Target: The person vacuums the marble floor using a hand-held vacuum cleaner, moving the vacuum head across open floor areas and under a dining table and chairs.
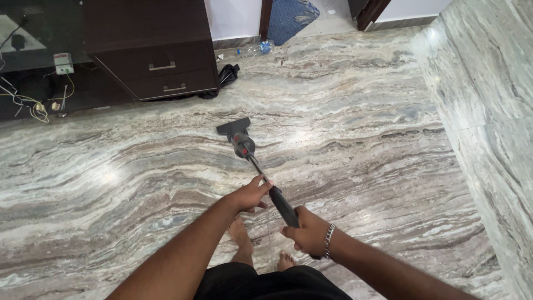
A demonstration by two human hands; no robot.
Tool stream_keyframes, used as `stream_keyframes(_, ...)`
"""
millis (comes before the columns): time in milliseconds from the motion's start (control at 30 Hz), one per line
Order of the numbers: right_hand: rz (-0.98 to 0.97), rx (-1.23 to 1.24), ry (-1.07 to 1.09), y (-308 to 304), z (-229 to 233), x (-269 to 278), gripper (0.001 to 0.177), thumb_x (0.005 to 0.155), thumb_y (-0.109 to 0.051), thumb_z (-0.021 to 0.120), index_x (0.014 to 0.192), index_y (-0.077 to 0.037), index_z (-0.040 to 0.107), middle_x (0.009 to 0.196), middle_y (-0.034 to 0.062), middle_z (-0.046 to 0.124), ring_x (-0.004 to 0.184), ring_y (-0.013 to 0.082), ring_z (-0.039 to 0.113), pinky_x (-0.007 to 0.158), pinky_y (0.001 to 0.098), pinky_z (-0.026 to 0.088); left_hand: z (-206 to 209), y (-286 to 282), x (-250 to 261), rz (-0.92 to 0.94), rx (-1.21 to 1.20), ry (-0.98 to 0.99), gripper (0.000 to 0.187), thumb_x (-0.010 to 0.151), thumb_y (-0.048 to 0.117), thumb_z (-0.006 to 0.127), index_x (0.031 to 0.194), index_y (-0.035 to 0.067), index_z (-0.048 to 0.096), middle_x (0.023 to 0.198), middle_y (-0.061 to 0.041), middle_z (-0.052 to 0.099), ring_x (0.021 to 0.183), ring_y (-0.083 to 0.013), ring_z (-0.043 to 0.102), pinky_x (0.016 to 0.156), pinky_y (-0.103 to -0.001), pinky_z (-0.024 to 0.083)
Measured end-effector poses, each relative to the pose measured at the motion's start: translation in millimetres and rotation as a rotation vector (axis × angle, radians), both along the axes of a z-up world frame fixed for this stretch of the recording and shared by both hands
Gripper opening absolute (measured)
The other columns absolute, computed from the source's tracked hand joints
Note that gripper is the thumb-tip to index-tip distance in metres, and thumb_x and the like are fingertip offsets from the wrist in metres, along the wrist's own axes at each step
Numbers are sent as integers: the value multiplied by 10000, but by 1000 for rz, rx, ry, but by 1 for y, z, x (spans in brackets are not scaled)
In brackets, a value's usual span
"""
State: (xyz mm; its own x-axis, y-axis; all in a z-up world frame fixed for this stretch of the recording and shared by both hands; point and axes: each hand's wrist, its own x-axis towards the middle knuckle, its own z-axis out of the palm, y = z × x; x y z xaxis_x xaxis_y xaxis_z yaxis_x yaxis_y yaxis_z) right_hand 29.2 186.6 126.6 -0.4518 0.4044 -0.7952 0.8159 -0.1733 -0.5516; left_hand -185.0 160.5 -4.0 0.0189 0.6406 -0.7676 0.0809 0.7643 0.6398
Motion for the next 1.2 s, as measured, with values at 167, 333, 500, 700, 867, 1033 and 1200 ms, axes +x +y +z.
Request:
stream_keyframes(167,138,261,-37,21,-24,-12,557,880,-328,705,1260,23,498,806,153,716,663,231,725,610,383,573,0,5,-9,-31,-16,10,887,951,656,438,1640,252,51,1530,-74,521,1094,-214,711,854,-416,534)
stream_keyframes(333,203,488,-48,41,-43,-22,525,867,-429,714,1144,8,625,879,215,735,833,342,744,748,431,570,-4,8,-14,-40,-2,0,890,955,653,450,1640,232,68,1526,-107,518,1099,-230,716,864,-427,544)
stream_keyframes(500,195,507,-100,51,-28,-32,534,870,-502,696,1091,-17,675,895,213,738,870,364,739,787,452,566,2,13,-21,-67,19,39,885,949,645,443,1643,238,76,1506,-101,536,1047,-228,737,831,-414,558)
stream_keyframes(700,294,508,-209,54,-1,-23,489,885,-491,679,1108,-57,651,904,198,741,899,364,736,804,458,560,7,23,-34,-76,20,27,893,948,660,441,1641,242,63,1504,-81,551,1035,-203,732,779,-387,538)
stream_keyframes(867,297,467,-223,43,20,-10,490,881,-503,692,1087,-60,667,909,192,746,910,352,730,814,450,557,-2,32,-36,-63,19,3,883,946,670,435,1638,258,74,1519,-65,530,1042,-195,726,788,-388,535)
stream_keyframes(1033,359,437,-280,39,49,2,448,888,-446,697,1133,-74,650,935,182,749,912,335,737,815,437,564,-9,37,-31,-62,0,-30,888,942,665,451,1638,283,54,1524,-62,530,1049,-202,721,801,-403,537)
stream_keyframes(1200,463,439,-369,45,76,15,475,902,-405,699,1253,-100,600,975,168,745,928,320,741,832,431,578,-19,32,-27,-81,-1,-46,896,942,664,456,1642,292,36,1523,-71,532,1019,-203,718,794,-397,537)
